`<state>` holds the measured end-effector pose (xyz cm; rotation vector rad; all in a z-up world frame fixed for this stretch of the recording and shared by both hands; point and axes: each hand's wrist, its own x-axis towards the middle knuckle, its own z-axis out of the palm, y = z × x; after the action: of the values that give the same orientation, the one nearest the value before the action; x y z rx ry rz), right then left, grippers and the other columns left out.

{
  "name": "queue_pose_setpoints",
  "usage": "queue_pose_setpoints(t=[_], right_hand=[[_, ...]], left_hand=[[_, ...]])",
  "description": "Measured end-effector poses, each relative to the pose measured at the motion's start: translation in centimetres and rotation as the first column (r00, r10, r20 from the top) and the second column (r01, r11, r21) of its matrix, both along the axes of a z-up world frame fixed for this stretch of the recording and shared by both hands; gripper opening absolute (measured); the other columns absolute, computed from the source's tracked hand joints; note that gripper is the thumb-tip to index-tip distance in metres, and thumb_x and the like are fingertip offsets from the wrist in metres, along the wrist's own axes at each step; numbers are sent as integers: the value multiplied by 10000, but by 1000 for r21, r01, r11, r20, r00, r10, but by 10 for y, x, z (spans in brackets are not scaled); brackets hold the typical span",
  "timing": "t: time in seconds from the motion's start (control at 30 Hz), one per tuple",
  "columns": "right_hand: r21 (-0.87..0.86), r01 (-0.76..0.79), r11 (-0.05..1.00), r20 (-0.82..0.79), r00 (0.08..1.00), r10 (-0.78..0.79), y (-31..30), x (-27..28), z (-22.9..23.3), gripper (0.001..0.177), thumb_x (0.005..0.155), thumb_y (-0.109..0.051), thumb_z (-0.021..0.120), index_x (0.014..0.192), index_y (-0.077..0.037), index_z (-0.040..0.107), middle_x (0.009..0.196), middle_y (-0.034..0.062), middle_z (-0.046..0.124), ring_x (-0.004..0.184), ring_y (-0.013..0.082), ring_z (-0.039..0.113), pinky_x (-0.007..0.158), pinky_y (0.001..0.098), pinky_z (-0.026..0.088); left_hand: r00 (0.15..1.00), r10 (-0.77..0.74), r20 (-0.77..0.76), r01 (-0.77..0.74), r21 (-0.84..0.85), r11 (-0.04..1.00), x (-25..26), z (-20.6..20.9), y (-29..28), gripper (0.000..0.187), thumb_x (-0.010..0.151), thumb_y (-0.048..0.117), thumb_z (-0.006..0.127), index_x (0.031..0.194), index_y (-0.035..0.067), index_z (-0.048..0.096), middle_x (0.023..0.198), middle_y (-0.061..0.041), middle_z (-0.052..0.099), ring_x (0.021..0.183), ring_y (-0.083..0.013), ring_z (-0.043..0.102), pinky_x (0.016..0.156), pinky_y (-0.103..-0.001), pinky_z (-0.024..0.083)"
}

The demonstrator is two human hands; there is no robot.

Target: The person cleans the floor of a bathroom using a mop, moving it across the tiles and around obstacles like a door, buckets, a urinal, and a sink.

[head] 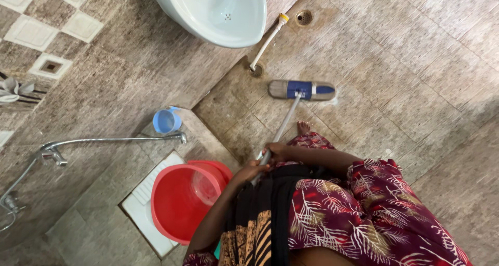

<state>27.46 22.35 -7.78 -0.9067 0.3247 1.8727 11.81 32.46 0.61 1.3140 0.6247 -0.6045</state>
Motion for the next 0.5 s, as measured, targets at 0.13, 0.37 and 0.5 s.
queue_pose_setpoints(t=[0.13, 0.37, 0.5], right_hand=[[-100, 50, 994, -117, 991, -61, 6, 16, 12, 141, 982, -191, 524, 965, -64, 583, 841, 83, 653, 783, 266, 665, 711, 477, 586], [-23, 149, 989, -239, 959, -150, 27, 56, 53, 172, 1020, -171, 525, 1022, -21, 608, 914, 116, 675, 864, 264, 680, 820, 413, 604], [41, 99, 994, -172, 981, -90, 41, 97, 65, 226, 1027, -213, 527, 1049, -18, 639, 868, 118, 657, 779, 261, 642, 755, 408, 573]], left_hand=[[999, -22, 37, 23, -13, 1000, 19, 6, 5, 352, 935, 333, 747, 1000, -13, 733, 792, -21, 716, 655, -101, 634, 604, -269, 504], [996, -72, -51, 74, 54, 996, 62, 27, 47, 397, 941, 357, 746, 883, -35, 726, 692, -74, 712, 551, -130, 647, 518, -290, 502], [983, -114, -141, 137, 160, 978, 98, 42, 66, 463, 873, 436, 783, 833, -21, 717, 653, -60, 675, 520, -144, 594, 491, -313, 465]])
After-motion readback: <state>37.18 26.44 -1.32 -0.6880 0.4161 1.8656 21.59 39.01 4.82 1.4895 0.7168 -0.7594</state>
